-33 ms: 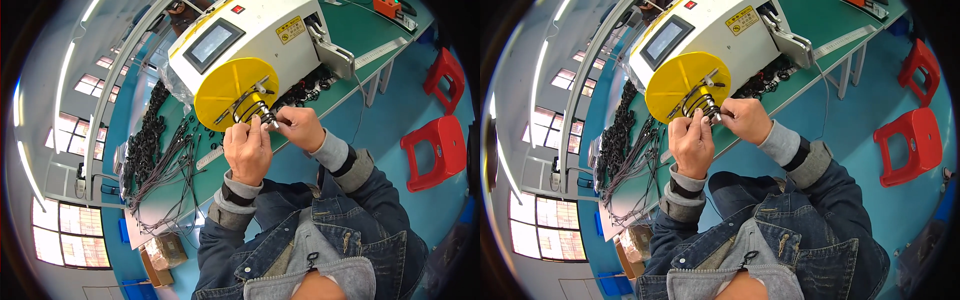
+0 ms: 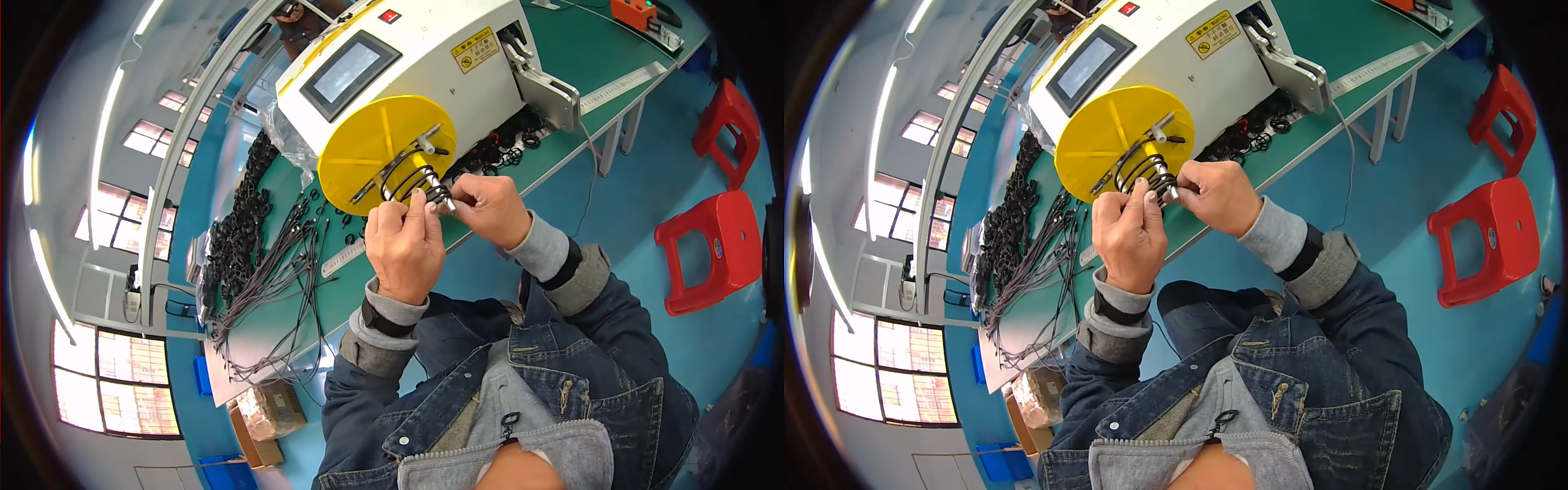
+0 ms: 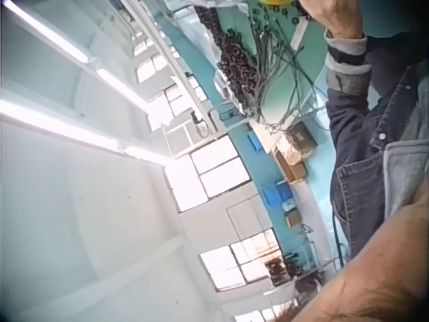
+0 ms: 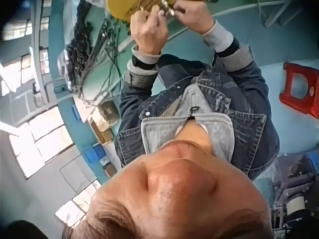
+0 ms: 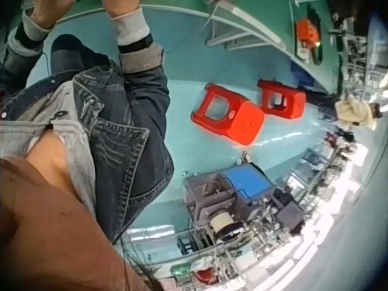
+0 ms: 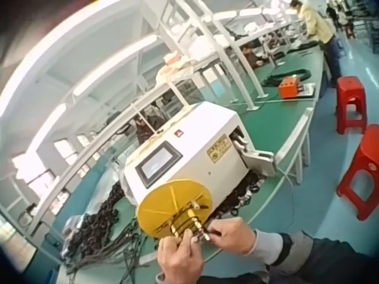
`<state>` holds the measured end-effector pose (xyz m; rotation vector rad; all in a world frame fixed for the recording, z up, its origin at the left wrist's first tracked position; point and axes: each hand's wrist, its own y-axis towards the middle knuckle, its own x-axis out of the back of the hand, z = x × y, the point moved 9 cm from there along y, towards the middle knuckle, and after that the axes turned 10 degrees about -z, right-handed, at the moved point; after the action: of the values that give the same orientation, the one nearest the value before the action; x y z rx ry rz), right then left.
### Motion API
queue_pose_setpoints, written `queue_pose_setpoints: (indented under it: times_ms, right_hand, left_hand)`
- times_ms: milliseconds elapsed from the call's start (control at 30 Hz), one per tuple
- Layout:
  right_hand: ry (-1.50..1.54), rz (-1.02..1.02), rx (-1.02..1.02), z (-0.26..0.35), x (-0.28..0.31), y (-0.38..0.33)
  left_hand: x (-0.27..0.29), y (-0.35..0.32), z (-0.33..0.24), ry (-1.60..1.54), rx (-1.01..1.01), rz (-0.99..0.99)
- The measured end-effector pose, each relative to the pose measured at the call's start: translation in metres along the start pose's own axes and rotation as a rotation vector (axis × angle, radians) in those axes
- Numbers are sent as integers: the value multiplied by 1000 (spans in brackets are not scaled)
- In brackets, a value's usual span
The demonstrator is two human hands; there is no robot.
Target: The person winds a cable around the spindles of a machine, removes the coiled cable, and secures it with a tie by hand before repeating the process.
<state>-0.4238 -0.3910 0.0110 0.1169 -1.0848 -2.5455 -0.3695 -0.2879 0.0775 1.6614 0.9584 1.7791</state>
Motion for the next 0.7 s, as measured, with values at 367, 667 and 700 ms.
queue_pose_setpoints:
  times_ms: [367,667,700]
  right_hand:
    - [142,126,-31,-20,-16,21]
    - [348,107,-137,-22,-29,-1]
    - [346,106,-138,-19,-30,-2]
  left_hand:
    - [-30,-11,32,-130,9,192]
    - [-27,-5,25,-74,124,302]
    - [-29,-7,26,-33,113,331]
